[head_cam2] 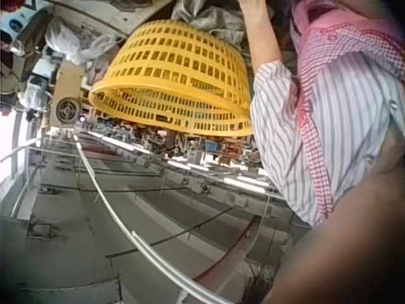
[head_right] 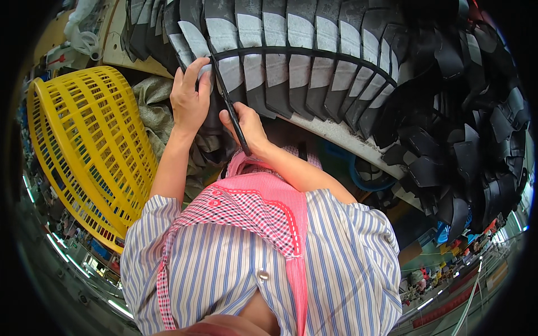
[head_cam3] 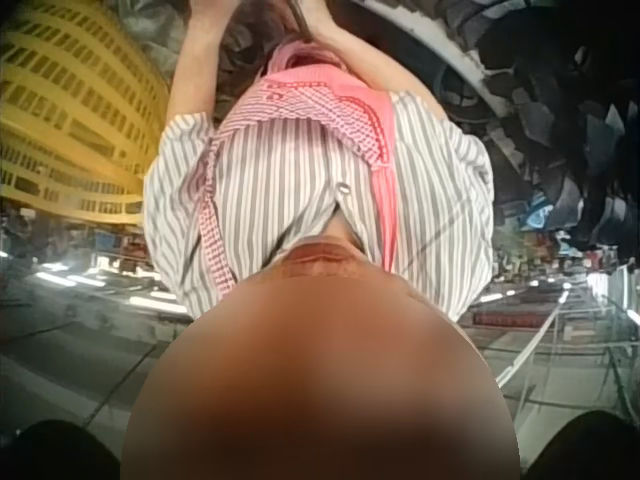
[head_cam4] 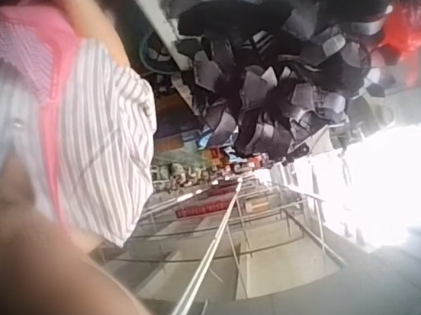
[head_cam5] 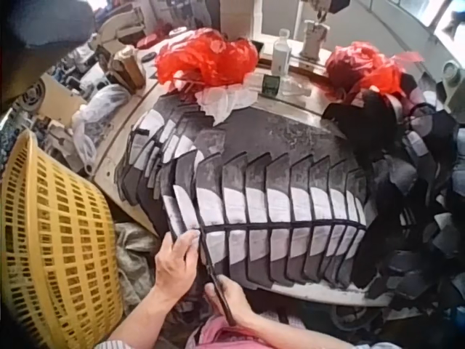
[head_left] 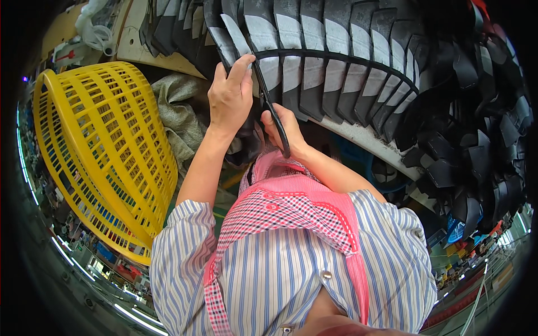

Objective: Cutting shoe components from material using scissors.

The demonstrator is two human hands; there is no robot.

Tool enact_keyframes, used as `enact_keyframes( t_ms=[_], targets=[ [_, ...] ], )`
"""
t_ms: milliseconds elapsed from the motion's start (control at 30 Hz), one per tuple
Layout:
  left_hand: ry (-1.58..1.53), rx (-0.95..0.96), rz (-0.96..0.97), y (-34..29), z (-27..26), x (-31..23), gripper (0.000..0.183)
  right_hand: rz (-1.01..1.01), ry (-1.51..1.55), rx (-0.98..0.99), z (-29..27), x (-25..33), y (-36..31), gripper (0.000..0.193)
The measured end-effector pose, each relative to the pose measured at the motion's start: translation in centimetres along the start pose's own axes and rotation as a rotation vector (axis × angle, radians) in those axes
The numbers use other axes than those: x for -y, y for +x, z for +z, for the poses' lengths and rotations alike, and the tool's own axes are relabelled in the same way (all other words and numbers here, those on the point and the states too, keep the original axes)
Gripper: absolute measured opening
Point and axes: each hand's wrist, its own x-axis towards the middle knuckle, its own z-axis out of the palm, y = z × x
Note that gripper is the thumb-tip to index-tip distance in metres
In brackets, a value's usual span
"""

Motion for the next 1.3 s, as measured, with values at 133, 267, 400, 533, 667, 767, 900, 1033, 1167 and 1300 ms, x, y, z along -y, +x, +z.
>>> enact_keyframes(
  t_ms=[133, 267, 400, 533, 667, 767, 900, 1033, 1167, 1300],
  targets=[
    [-0.072, -0.065, -0.004, 0.2, 0.5, -0.2, 0.022, -0.067, -0.105, -0.091, 0.3, -0.6, 0.4, 0.050],
    [0.029, -0.072, 0.035, 0.5, -0.7, 0.9, 0.015, 0.087, -0.062, -0.036, -0.6, 0.4, 0.1, 0.039],
    [0.203, -0.055, -0.076, 0.6, -0.3, 3.1, 0.018, -0.066, 0.045, 0.089, -3.2, -0.8, -1.6, 0.014],
    [0.267, 0.062, -0.090, 0.1, 4.3, 2.1, 0.039, 0.121, -0.026, 0.101, -5.6, -2.1, -2.5, 0.047],
    [0.105, -0.044, -0.137, -0.2, 4.4, 2.0, 0.031, 0.163, 0.057, 0.129, -5.7, -1.7, -1.8, 0.051],
    [0.034, -0.168, -0.047, 0.5, 4.5, 0.5, 0.025, 0.153, 0.023, 0.133, -5.9, -1.6, -1.2, 0.053],
    [0.025, -0.179, -0.014, 0.3, 4.0, -0.4, 0.019, 0.093, 0.073, 0.199, -4.7, -1.1, -2.3, 0.059],
    [0.025, -0.183, -0.030, 0.3, 4.1, -0.7, 0.019, 0.142, 0.158, 0.121, -4.2, 0.0, -1.9, 0.059],
    [0.013, -0.180, -0.031, 0.7, 3.7, -1.6, 0.019, -0.003, -0.004, 0.034, -3.7, -0.2, -0.3, 0.055],
    [-0.009, -0.208, -0.022, 1.2, 2.7, -1.5, 0.020, 0.131, -0.017, 0.041, -3.6, 2.1, -0.8, 0.051]
  ],
)
